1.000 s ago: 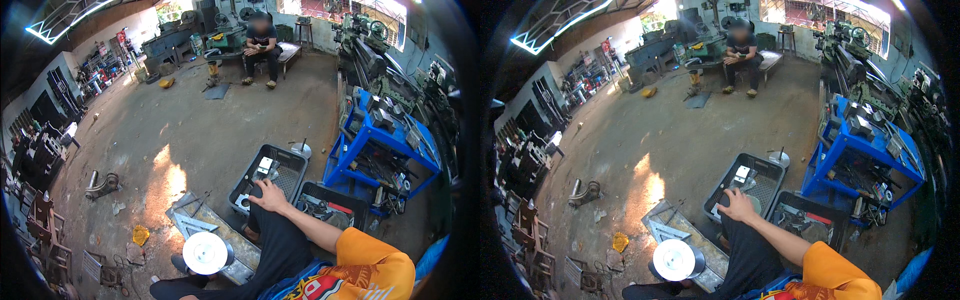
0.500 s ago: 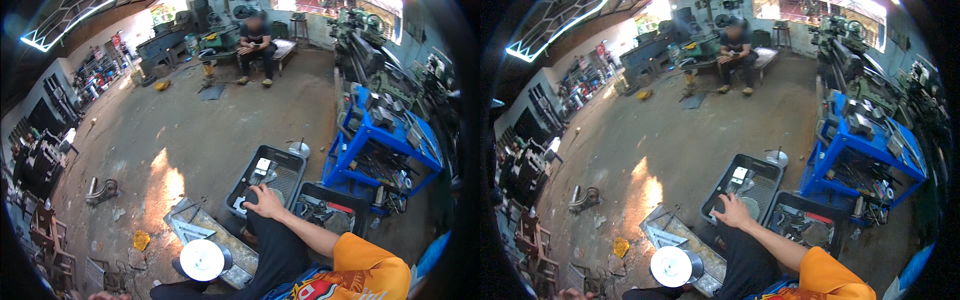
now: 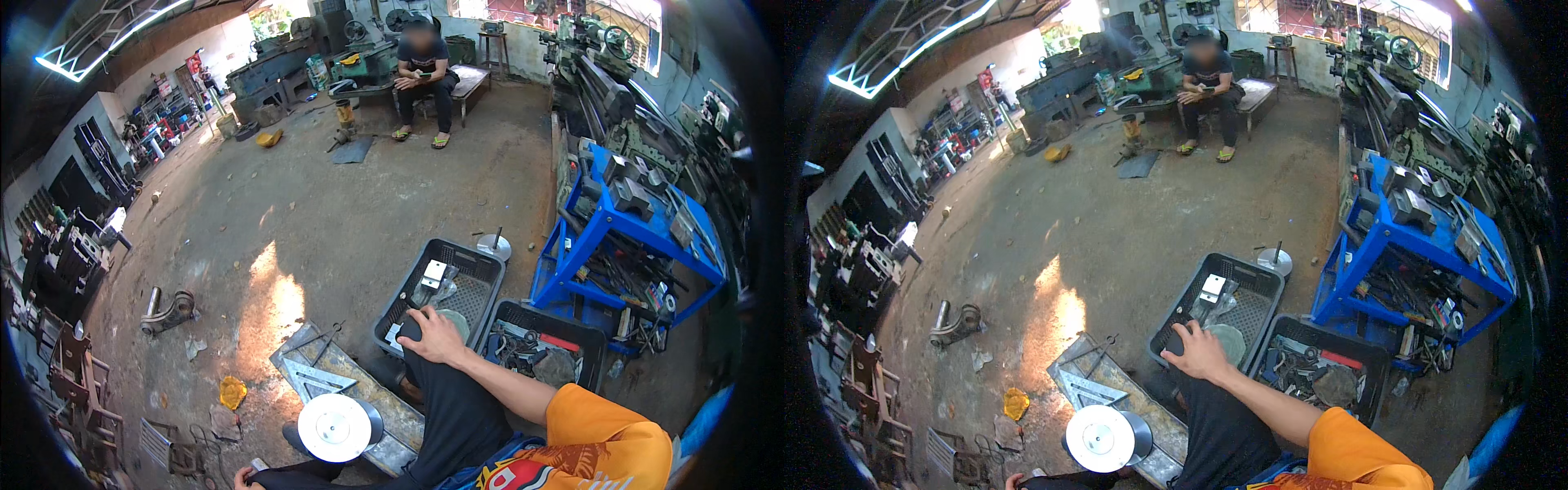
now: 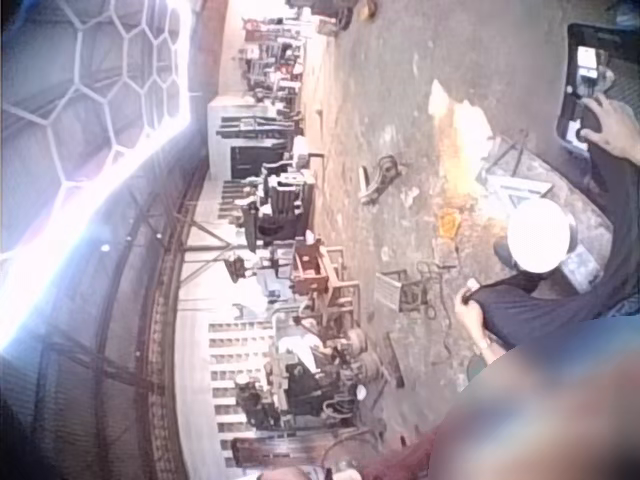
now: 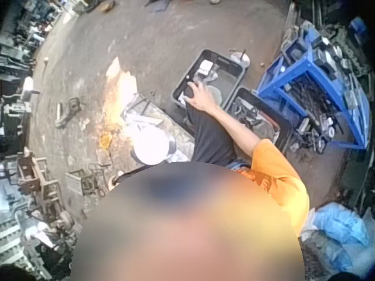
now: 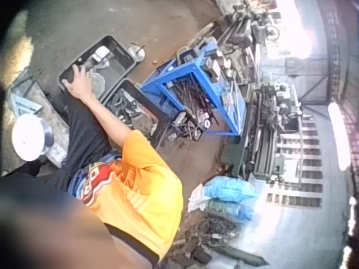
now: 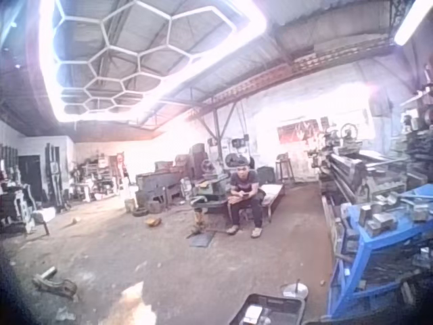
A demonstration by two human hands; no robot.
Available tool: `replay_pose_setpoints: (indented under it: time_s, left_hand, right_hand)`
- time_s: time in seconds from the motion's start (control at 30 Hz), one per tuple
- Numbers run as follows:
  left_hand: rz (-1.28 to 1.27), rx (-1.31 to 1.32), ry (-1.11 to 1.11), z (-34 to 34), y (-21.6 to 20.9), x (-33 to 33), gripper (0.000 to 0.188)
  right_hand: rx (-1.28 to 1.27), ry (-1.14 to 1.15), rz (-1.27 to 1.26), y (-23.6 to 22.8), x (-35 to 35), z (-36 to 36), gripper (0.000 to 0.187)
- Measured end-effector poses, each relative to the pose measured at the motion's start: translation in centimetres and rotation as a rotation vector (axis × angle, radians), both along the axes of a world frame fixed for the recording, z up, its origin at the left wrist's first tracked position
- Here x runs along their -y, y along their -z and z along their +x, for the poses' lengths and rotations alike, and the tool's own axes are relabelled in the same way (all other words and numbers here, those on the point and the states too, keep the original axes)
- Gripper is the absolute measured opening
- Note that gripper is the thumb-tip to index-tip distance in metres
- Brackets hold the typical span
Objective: The person sits on the floor in a workshop and assembles a circular metal part. They place a small metal pin into a hole on the part, then use a hammer to tap the pin into place. The person repeats this process for another pin on the same part.
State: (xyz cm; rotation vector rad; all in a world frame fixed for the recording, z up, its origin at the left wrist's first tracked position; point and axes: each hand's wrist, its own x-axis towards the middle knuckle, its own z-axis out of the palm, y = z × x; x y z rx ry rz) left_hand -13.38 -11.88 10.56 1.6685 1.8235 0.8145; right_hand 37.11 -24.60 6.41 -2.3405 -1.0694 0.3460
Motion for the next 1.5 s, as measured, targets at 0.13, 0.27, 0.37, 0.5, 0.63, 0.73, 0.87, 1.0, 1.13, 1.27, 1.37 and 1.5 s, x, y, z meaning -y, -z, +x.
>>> replay_pose_setpoints:
  time_s: [0.13,0.27,0.37,0.5,0.63,0.73,0.87,1.0,1.13,1.27,1.37,1.5]
  left_hand:
    - [-0.009,-0.042,-0.097,1.2,-0.5,-0.5,0.031]
    - [0.072,-0.127,-0.072,1.1,0.0,-0.1,0.034]
    - [-0.040,0.041,-0.194,1.7,0.9,0.0,0.032]
    - [0.079,-0.079,-0.133,2.1,0.4,-0.2,0.029]
    - [-0.006,0.051,-0.149,2.8,-0.5,0.6,0.026]
    - [0.007,-0.078,-0.127,3.2,-1.1,1.3,0.021]
    - [0.068,-0.099,-0.082,3.4,-0.9,1.2,0.020]
    - [0.094,-0.091,-0.063,2.7,0.0,0.8,0.019]
    - [0.121,-0.059,-0.033,1.5,0.8,0.8,0.020]
    - [0.204,-0.133,-0.017,0.8,1.9,0.9,0.026]
    - [0.200,-0.124,-0.025,0.6,2.3,1.0,0.027]
    - [0.185,-0.114,-0.032,1.2,1.3,1.2,0.026]
  right_hand:
    - [0.097,0.014,0.051,-1.3,-0.4,-1.0,0.068]
    - [-0.295,-0.416,0.558,-9.9,-0.5,-3.3,0.073]
    - [-1.056,-0.888,0.755,-18.1,1.2,-2.2,0.080]
    - [-0.390,-0.902,0.709,-21.6,0.4,0.4,0.084]
    - [0.115,-0.463,0.131,-12.8,-0.3,0.0,0.079]
    - [0.171,-0.227,-0.186,-5.3,1.1,-2.0,0.085]
    - [0.334,-0.118,-0.105,-1.3,2.5,-3.9,0.088]
    - [0.328,-0.133,-0.142,-1.7,1.7,-3.8,0.090]
    - [0.308,-0.156,-0.109,-2.0,1.6,-3.5,0.089]
    - [0.344,-0.178,-0.064,-1.6,3.0,-3.8,0.087]
    - [0.355,-0.170,-0.069,-1.3,3.4,-3.8,0.087]
    - [0.338,-0.175,-0.075,-1.5,3.4,-3.9,0.088]
